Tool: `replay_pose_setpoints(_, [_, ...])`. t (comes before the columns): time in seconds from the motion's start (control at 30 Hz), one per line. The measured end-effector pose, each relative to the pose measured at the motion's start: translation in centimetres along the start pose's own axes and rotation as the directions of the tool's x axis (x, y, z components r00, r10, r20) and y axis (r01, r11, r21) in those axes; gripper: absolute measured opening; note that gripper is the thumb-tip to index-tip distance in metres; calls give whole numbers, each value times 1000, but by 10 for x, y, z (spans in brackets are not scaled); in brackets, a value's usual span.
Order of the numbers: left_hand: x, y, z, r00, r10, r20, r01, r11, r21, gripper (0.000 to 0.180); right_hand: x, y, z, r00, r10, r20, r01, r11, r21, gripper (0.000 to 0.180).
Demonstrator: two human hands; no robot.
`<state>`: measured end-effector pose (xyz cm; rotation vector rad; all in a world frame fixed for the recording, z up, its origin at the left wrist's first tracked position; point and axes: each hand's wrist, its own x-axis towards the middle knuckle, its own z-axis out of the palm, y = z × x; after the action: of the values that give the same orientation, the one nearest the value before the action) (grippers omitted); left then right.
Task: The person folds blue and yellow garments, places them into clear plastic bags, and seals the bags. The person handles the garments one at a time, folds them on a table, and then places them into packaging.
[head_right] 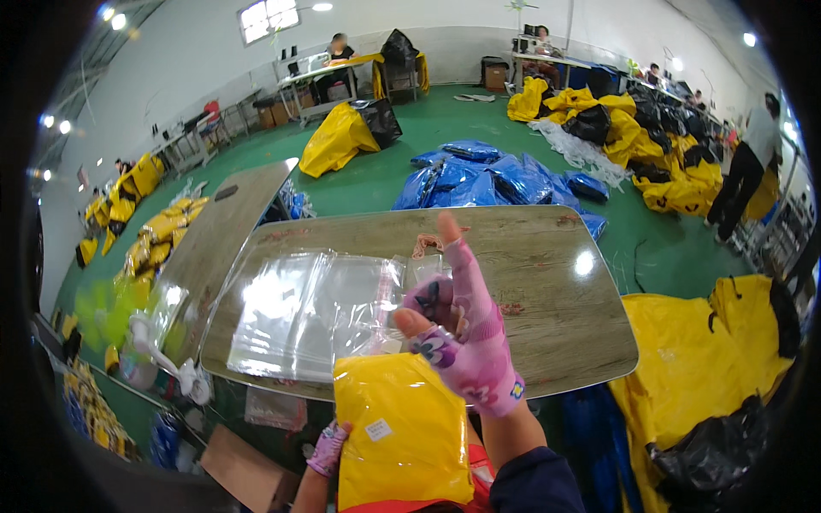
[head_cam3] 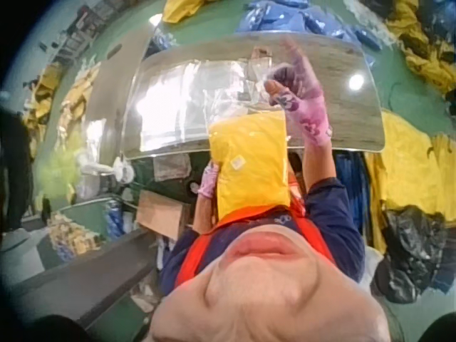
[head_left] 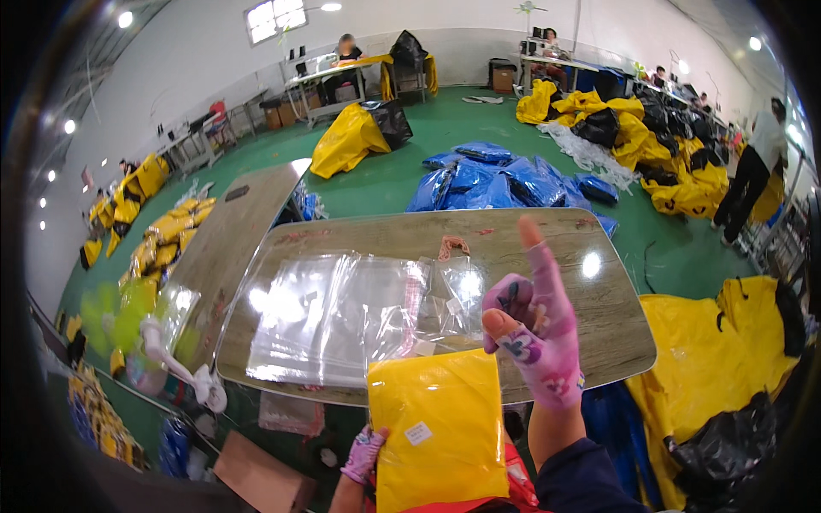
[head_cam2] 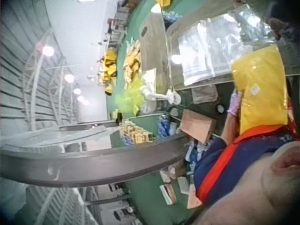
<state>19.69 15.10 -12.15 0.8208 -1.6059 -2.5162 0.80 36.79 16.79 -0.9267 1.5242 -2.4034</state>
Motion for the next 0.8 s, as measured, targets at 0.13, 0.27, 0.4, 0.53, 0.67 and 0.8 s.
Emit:
replay_pose_setpoints(0.13, [1, -8, -8, 998, -58, 26, 60, 997, -50, 46, -11, 58, -60, 952, 305, 26, -292, 931, -220, 61])
replay_pose_setpoints(0.27, [-2, 9, -1, 995, -87, 58, 90, 994, -57, 50, -59, 121, -145, 871, 482, -94, -422, 637, -645, 42])
replay_pose_setpoints(0.4, [5, 44, 4, 973, 70, 221, -126, 960, 250, 59, -105, 166, -170, 741, 659, -132, -614, 583, -532, 44])
replay_pose_setpoints(0.53, [16, 37, 0, 998, 43, 38, -54, 934, 353, 53, -112, 167, -123, 689, 706, -162, -713, 620, -329, 50])
replay_pose_setpoints(0.67, [-18, 55, 31, 983, 166, 79, -177, 971, 163, 45, -135, 182, -108, 720, 670, -180, -684, 729, -23, 45])
replay_pose_setpoints(0.8, [-22, 95, -1, 961, 158, 227, -274, 664, 696, 49, -176, 159, -75, 678, 733, -51, -727, 679, 99, 45])
